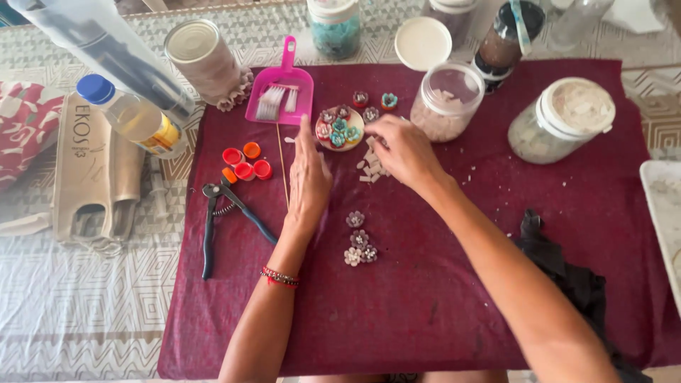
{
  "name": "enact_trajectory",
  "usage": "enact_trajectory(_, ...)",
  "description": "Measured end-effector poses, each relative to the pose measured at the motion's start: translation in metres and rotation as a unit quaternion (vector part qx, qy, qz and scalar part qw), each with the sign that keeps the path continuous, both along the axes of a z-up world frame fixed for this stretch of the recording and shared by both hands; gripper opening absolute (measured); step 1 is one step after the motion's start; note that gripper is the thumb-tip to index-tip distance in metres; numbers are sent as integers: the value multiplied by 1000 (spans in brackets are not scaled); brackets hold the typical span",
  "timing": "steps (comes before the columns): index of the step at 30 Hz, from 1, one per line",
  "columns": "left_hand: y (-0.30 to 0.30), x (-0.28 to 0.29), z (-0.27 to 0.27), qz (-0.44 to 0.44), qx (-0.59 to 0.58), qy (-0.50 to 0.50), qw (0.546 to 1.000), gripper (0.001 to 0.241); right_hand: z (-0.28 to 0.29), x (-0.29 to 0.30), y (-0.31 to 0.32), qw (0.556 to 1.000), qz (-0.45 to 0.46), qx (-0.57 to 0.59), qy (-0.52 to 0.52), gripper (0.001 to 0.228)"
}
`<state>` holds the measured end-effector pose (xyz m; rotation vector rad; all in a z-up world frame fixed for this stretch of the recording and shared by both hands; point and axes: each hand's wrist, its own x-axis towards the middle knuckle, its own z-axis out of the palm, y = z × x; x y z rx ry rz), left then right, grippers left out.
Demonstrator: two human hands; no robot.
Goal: Decorating a textured cylindrical container by applying adhesive with a syringe and placing small artificial flowers and beads.
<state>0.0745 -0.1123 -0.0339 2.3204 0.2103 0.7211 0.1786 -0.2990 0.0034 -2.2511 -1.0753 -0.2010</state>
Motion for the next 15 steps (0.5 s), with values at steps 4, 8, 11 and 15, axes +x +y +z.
enact_trajectory(4,6,5,-22,9,-55,-70,996,93,-1,13,41,1000,13,-7,12,41)
enact_trajectory(8,-5,7,-17,-50,-145,-72,986,96,-21,17,44,997,-51,-52,9,50)
enact_trajectory(11,-6,15,-27,-58,-90,-56,993,101,-16,22,37,999,-47,24,-5,45)
enact_trajectory(15,-7,24,-28,-71,-55,-28,996,105,1,39,9,986,-62,154,23,35)
